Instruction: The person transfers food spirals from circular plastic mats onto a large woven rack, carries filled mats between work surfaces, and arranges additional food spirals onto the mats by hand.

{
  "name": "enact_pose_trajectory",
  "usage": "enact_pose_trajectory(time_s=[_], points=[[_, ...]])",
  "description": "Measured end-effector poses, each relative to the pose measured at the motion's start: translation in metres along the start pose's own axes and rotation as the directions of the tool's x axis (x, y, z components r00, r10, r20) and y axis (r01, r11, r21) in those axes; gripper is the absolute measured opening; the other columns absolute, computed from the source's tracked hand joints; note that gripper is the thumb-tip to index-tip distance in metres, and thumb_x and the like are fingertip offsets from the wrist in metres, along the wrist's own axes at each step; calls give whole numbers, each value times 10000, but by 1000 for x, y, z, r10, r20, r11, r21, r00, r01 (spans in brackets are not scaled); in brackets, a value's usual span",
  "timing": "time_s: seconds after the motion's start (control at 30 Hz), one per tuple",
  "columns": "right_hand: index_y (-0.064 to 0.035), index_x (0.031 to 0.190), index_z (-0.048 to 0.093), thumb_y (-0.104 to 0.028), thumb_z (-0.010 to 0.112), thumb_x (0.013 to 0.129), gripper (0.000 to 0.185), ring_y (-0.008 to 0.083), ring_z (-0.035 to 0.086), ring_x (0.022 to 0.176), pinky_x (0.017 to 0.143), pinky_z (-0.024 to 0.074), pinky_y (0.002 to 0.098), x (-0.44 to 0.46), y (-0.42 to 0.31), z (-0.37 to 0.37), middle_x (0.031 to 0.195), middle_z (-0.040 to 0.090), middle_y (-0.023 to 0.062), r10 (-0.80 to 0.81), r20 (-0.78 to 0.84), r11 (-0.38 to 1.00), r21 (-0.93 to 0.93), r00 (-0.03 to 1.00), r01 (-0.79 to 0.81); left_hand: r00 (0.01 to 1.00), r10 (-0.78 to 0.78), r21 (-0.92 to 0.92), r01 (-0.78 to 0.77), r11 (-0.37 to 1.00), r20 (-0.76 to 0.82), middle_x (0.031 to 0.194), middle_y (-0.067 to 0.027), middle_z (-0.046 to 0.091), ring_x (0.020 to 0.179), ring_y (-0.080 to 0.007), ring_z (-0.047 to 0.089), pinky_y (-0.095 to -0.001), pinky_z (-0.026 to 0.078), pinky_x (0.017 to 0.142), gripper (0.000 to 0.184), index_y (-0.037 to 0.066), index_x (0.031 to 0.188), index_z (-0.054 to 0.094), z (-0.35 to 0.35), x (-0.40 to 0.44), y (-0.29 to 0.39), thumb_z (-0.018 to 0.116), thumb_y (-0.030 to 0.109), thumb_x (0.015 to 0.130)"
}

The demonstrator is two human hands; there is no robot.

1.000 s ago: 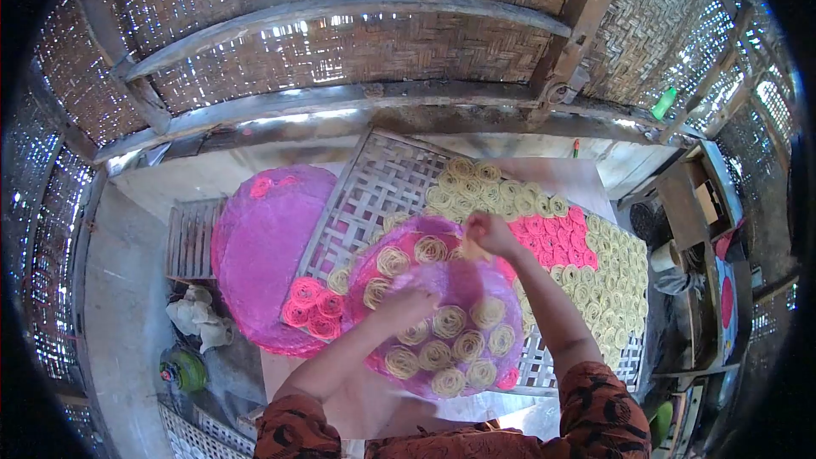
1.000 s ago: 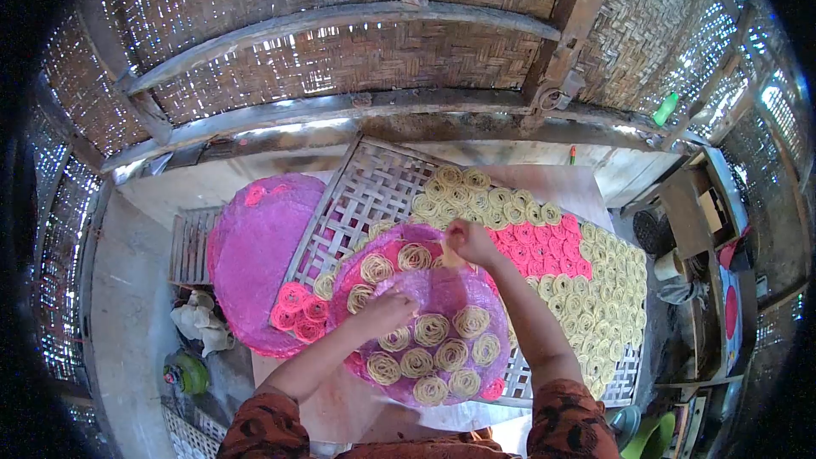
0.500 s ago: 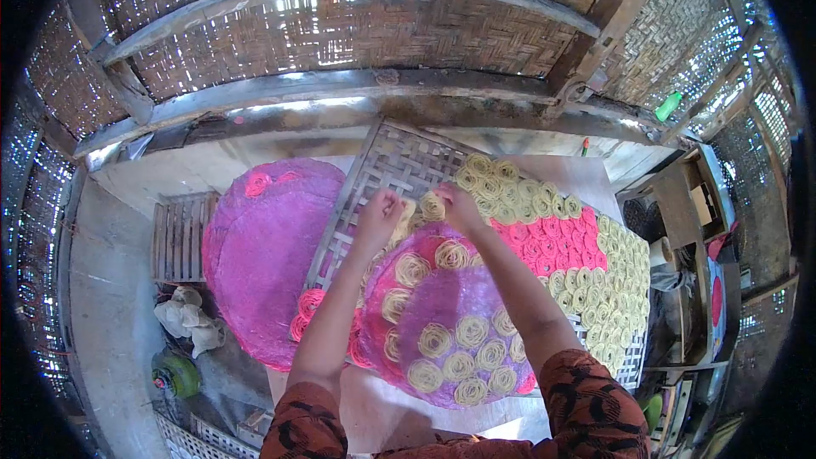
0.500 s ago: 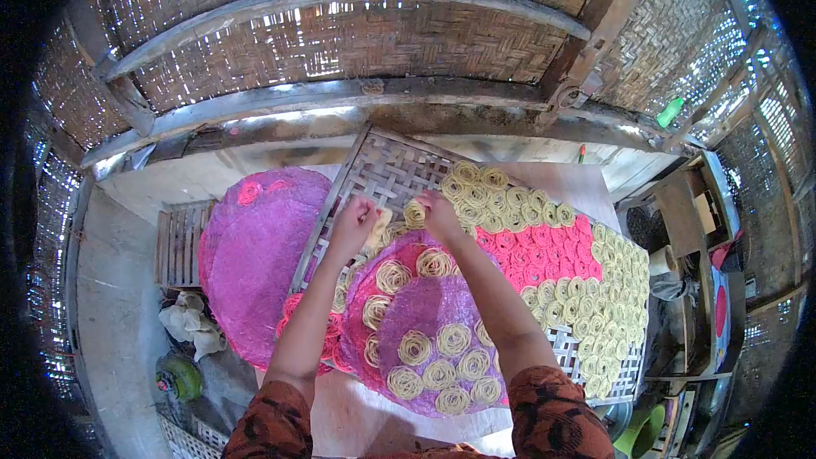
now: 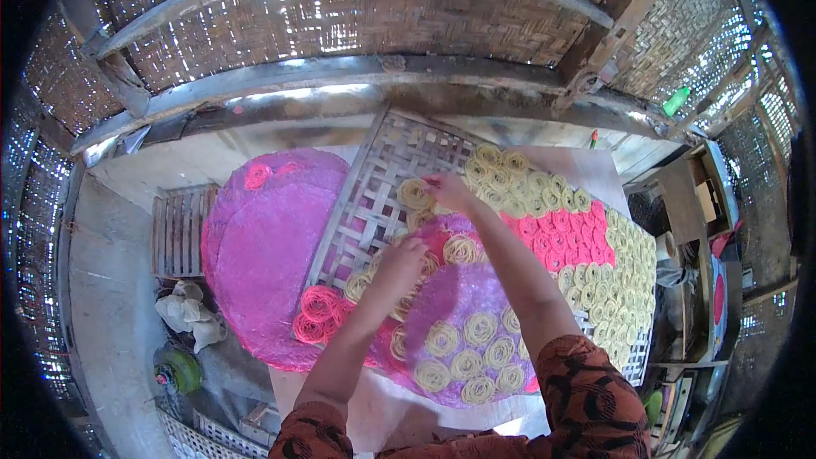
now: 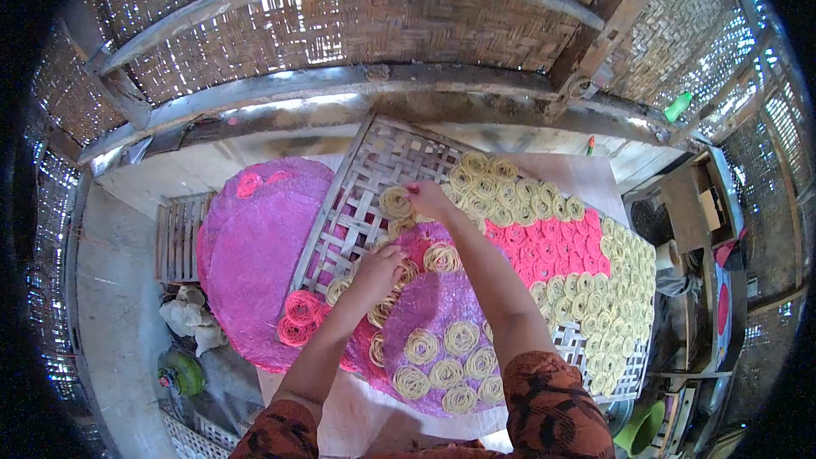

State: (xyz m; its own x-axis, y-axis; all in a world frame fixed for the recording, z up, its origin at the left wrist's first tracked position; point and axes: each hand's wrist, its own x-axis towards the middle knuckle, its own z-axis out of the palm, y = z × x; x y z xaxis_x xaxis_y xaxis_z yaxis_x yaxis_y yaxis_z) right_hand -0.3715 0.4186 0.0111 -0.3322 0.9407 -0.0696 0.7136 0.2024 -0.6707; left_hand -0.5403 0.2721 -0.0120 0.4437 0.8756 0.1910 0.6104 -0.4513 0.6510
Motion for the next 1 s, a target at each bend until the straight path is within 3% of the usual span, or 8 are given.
enact_pose_trajectory(time_s=[0.13, 0.23, 0.43, 0.5, 0.6, 0.67, 0.83, 1.0], points=[[-66, 1075, 623, -201, 589, 824, 287, 310, 624, 909, 791, 485, 369, -74, -25, -23, 997, 644, 156, -52, -13, 998, 25, 999, 53, 999, -19, 305, 6, 952, 39, 1068, -72, 573, 1048, -257, 503, -427, 402, 886, 228, 78, 1003, 608, 3, -10, 13, 476, 114, 821], [-94, 1012, 657, -215, 599, 829, 227, 314, 627, 837, 753, 474, 411, -174, -41, -39, 931, 663, 137, 245, 459, 959, -245, 854, -144, 991, -93, 381, 52, 923, 92, 1020, -62, 559, 990, -249, 495, -417, 377, 870, 194, 90, 960, 637, 1, -7, 17, 562, 143, 789], [-43, 1089, 591, -183, 655, 787, 339, 342, 591, 882, 764, 475, 416, -315, 24, 28, 931, 615, 177, 42, 19, 981, -189, 999, -38, 995, 97, 362, -89, 928, -5, 1052, -83, 575, 1133, -254, 467, -470, 315, 1016, 209, 71, 958, 620, -20, -21, 22, 535, 106, 770], [-35, 1013, 627, -175, 660, 780, 274, 321, 607, 831, 711, 485, 393, -315, 27, 29, 891, 619, 172, -102, -18, 974, -203, 995, 96, 991, 131, 349, -126, 929, 9, 1048, -83, 585, 1147, -254, 468, -488, 288, 1039, 216, 72, 965, 619, -29, -39, 27, 554, 102, 762], [-18, 888, 652, -151, 667, 774, 176, 240, 609, 695, 617, 474, 340, -287, -10, 1, 775, 620, 147, 250, 139, 968, -29, 958, -248, 993, 22, 104, -34, 994, 116, 1007, -106, 611, 1077, -256, 534, -457, 343, 999, 201, 58, 981, 607, -68, -66, 49, 596, 127, 793], [-11, 912, 640, -154, 682, 738, 230, 269, 617, 675, 625, 468, 369, -257, -8, -14, 748, 634, 153, 208, 155, 967, 115, 966, -227, 875, -399, -388, 480, 787, 273, 937, -109, 606, 908, -236, 602, -358, 446, 859, 184, 66, 962, 585, -92, -81, 57, 646, 168, 822], [15, 981, 636, -198, 644, 808, 275, 181, 609, 669, 620, 472, 331, -100, 29, -36, 774, 655, 118, 132, -113, 883, 466, 985, -65, 854, -503, -487, 386, 783, -131, 868, -111, 666, 763, -171, 635, -302, 480, 687, 200, 31, 986, 612, -95, -84, 4, 632, 175, 849], [41, 1046, 610, -147, 629, 841, 278, 156, 613, 744, 694, 493, 302, -10, 29, -31, 877, 660, 66, 317, -233, 928, 278, 919, -250, 863, -452, -509, 291, 810, -227, 854, -119, 662, 768, -167, 637, -302, 479, 680, 218, 16, 1016, 616, -84, -28, -27, 610, 175, 868]])
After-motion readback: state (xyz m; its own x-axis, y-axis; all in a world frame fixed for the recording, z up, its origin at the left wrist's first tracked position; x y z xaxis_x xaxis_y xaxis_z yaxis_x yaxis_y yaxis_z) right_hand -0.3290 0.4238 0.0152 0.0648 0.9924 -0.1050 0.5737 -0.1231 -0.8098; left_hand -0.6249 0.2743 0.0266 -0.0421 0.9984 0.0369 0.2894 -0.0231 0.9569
